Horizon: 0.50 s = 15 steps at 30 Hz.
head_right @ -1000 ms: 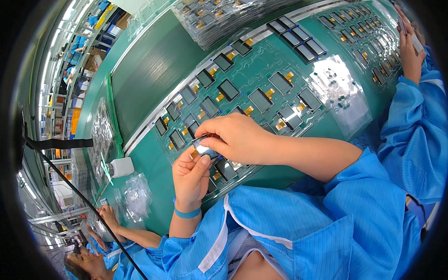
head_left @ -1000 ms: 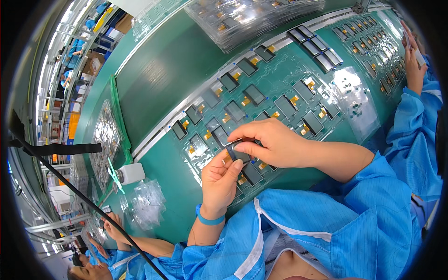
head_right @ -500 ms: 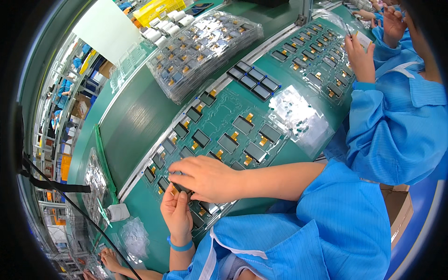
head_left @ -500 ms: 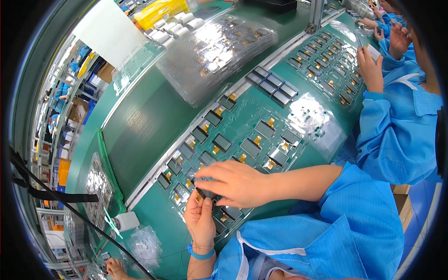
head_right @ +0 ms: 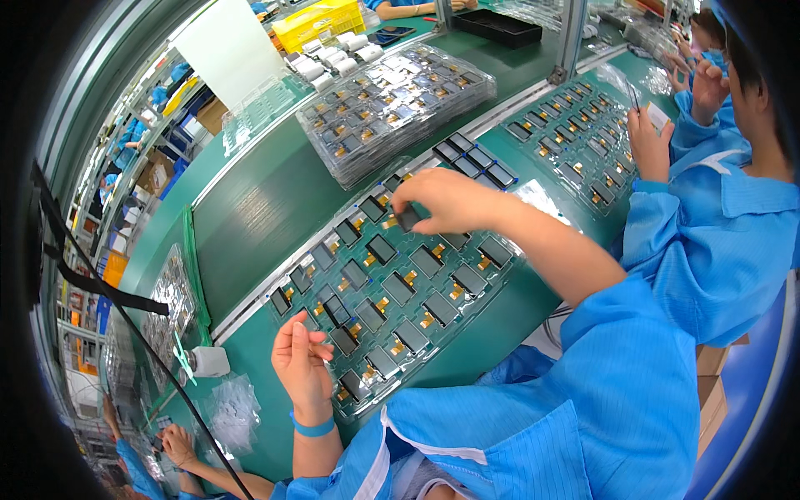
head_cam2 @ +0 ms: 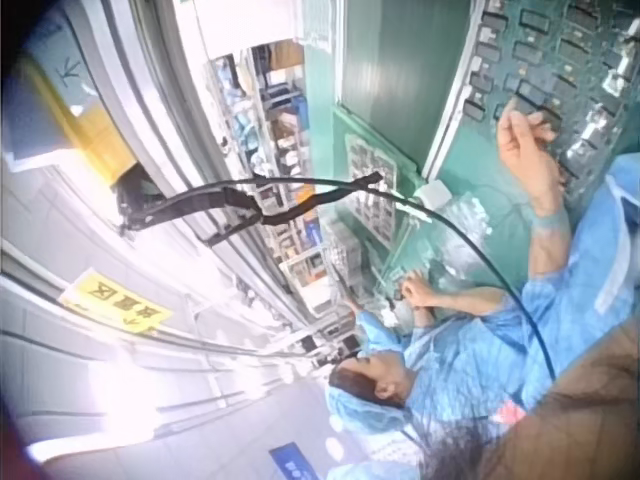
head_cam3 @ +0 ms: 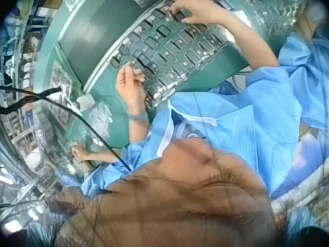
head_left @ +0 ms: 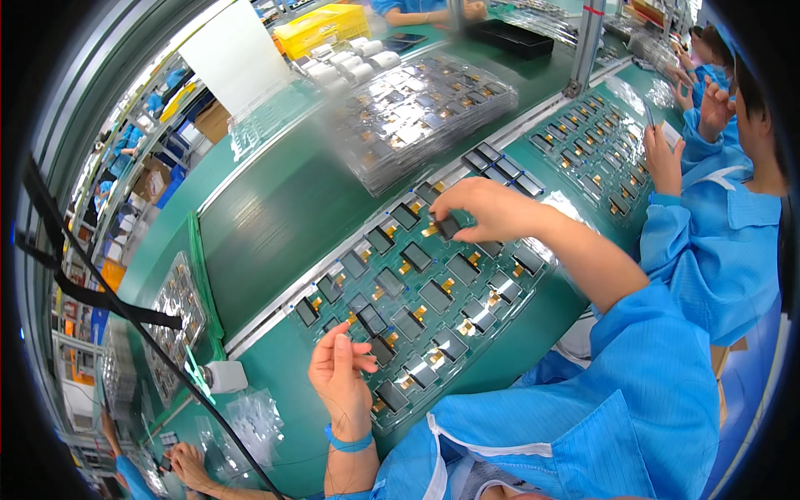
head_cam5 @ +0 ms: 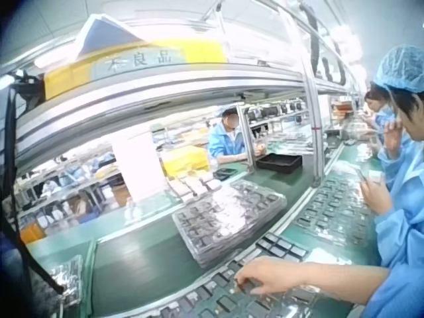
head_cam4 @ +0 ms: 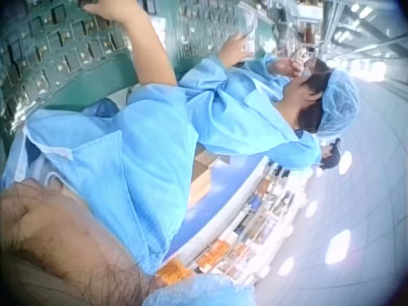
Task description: The person assembles electronic screen modules into plastic frames by hand, using adhesive stickers to secure the components.
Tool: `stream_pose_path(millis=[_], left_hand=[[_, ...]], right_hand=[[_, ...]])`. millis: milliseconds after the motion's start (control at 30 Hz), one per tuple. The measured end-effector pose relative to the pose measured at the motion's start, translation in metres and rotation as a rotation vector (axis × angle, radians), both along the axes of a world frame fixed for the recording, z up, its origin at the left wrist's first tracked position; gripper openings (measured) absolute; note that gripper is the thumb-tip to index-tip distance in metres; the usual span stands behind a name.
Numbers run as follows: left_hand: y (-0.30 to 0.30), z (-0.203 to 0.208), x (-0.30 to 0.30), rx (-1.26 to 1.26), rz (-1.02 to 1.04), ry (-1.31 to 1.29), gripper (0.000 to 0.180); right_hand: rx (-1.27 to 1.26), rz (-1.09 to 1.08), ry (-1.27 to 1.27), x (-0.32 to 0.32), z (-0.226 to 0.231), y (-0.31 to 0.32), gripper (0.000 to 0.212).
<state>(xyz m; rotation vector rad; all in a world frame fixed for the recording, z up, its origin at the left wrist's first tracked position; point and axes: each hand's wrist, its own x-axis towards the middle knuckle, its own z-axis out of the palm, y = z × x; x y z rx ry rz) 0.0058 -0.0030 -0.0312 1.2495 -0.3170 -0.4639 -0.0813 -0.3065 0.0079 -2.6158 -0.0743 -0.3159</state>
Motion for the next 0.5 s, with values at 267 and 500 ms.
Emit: stream_pose_path(millis=[267, 500], left_hand=[[0.006, -0.001, 0.016, -0.034, 0.124, 0.034, 0.019], [0.008, -0.007, 0.027, -0.08, 0.15, 0.103, 0.02]], right_hand=[[-0.057, 0.129, 0.213, 0.016, -0.012, -0.011, 0.026], [-0.106, 0.195, 0.184, 0.022, -0.017, -0.014, 0.023]])
